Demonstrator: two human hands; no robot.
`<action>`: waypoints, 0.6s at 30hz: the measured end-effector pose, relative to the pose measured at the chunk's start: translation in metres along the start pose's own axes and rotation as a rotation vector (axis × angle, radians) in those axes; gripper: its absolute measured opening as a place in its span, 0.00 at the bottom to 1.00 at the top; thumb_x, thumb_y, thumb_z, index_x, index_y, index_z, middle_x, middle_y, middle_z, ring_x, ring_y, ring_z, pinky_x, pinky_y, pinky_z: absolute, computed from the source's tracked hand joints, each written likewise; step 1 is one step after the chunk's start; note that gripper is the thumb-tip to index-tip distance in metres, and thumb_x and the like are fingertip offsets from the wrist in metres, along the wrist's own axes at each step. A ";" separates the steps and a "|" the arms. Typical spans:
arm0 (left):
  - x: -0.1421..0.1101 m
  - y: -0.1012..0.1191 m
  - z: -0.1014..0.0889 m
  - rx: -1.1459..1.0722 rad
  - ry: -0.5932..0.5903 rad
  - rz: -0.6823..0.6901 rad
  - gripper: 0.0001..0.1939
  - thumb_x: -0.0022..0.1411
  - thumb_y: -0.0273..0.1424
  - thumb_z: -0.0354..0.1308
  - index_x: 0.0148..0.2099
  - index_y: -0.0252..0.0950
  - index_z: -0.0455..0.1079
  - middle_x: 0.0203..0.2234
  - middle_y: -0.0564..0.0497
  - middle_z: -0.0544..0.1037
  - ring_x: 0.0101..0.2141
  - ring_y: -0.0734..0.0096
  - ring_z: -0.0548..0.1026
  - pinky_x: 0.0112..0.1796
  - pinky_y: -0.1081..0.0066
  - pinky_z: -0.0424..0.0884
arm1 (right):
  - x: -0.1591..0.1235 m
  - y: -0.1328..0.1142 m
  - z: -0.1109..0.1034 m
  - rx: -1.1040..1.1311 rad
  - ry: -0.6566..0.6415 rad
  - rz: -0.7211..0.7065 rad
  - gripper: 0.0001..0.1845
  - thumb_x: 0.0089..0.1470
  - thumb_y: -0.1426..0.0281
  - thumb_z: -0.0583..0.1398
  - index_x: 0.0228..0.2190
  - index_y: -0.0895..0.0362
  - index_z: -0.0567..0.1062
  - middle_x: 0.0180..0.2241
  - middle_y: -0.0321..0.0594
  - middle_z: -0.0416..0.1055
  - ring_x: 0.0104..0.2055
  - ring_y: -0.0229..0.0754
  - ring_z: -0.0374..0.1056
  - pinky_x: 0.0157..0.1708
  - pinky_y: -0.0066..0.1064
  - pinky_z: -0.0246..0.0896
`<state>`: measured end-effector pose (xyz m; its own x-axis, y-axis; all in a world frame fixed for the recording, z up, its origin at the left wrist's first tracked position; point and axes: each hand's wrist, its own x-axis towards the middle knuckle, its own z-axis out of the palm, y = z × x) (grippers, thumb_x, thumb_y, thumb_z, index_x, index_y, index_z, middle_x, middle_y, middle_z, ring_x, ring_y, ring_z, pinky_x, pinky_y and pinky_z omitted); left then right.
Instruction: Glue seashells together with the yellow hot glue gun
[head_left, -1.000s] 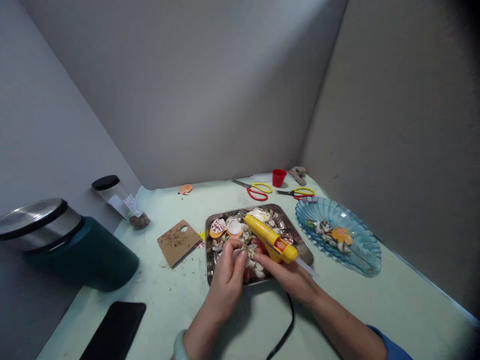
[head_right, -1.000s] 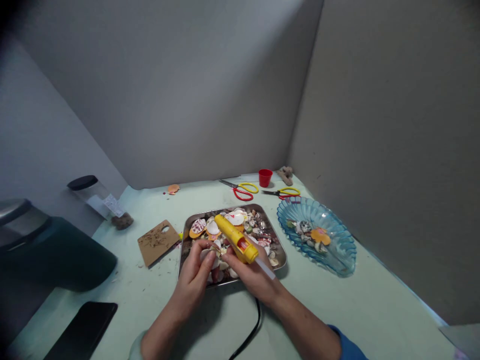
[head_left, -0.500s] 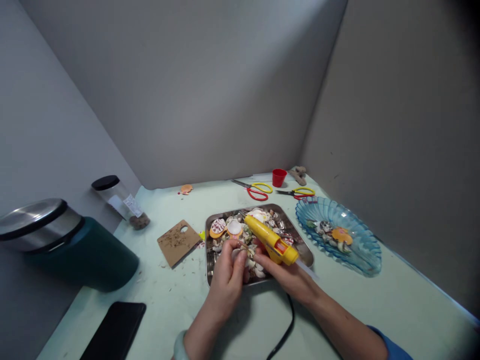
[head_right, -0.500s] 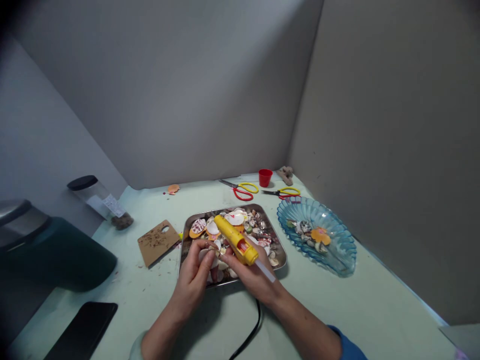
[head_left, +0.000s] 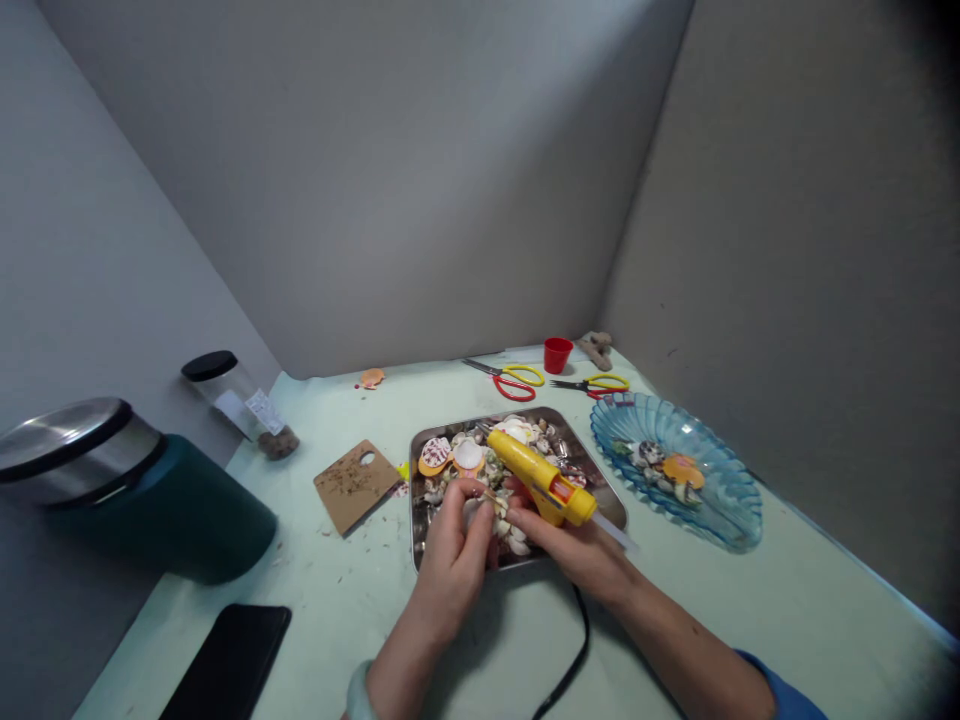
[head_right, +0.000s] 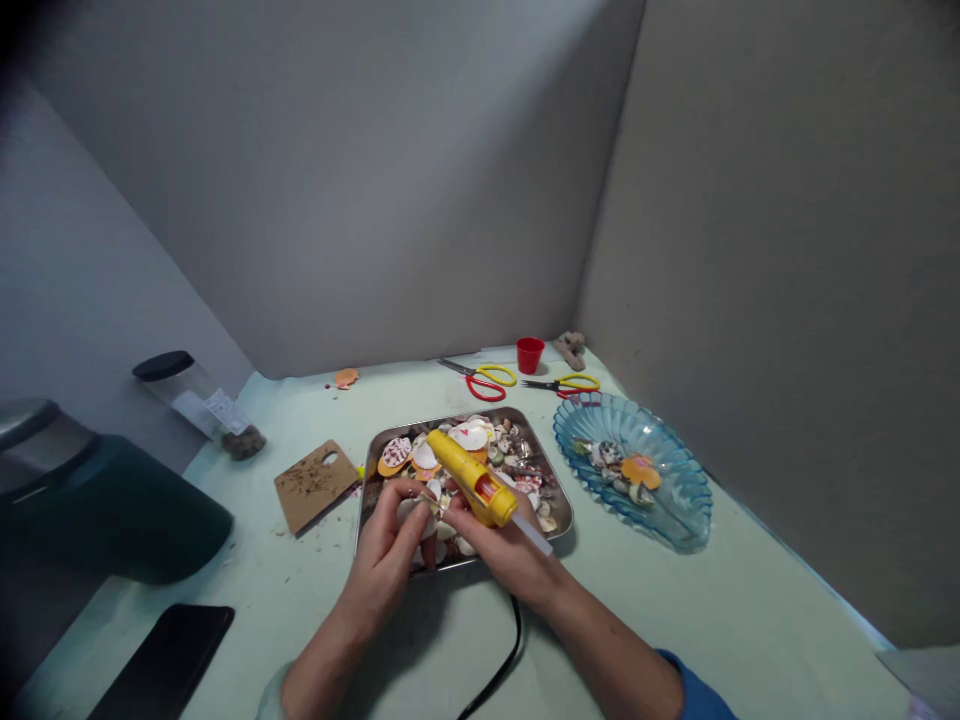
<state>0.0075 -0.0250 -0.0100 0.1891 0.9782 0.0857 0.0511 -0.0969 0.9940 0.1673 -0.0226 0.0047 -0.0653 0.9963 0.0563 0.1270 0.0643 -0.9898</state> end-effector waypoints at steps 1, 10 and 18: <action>0.000 0.000 0.000 -0.004 -0.001 0.004 0.12 0.69 0.43 0.49 0.44 0.39 0.59 0.22 0.58 0.67 0.20 0.75 0.65 0.23 0.75 0.61 | 0.000 -0.001 0.000 0.006 -0.003 0.000 0.16 0.50 0.57 0.63 0.33 0.56 0.77 0.32 0.42 0.77 0.36 0.49 0.73 0.36 0.37 0.71; 0.001 -0.002 -0.002 -0.007 -0.006 0.031 0.12 0.69 0.43 0.49 0.43 0.38 0.60 0.27 0.56 0.68 0.24 0.75 0.68 0.25 0.74 0.64 | -0.001 -0.002 0.000 0.006 -0.006 -0.019 0.13 0.51 0.58 0.62 0.32 0.55 0.77 0.33 0.42 0.78 0.37 0.49 0.73 0.35 0.37 0.70; 0.001 0.001 0.001 -0.049 0.003 0.031 0.13 0.69 0.44 0.50 0.41 0.38 0.61 0.21 0.59 0.65 0.20 0.76 0.64 0.22 0.76 0.61 | 0.000 0.000 -0.001 0.021 -0.021 -0.034 0.13 0.51 0.58 0.63 0.32 0.55 0.78 0.32 0.41 0.78 0.37 0.49 0.74 0.37 0.37 0.72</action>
<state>0.0086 -0.0240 -0.0092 0.1868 0.9755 0.1166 -0.0027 -0.1182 0.9930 0.1681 -0.0229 0.0045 -0.0900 0.9921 0.0877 0.1038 0.0969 -0.9899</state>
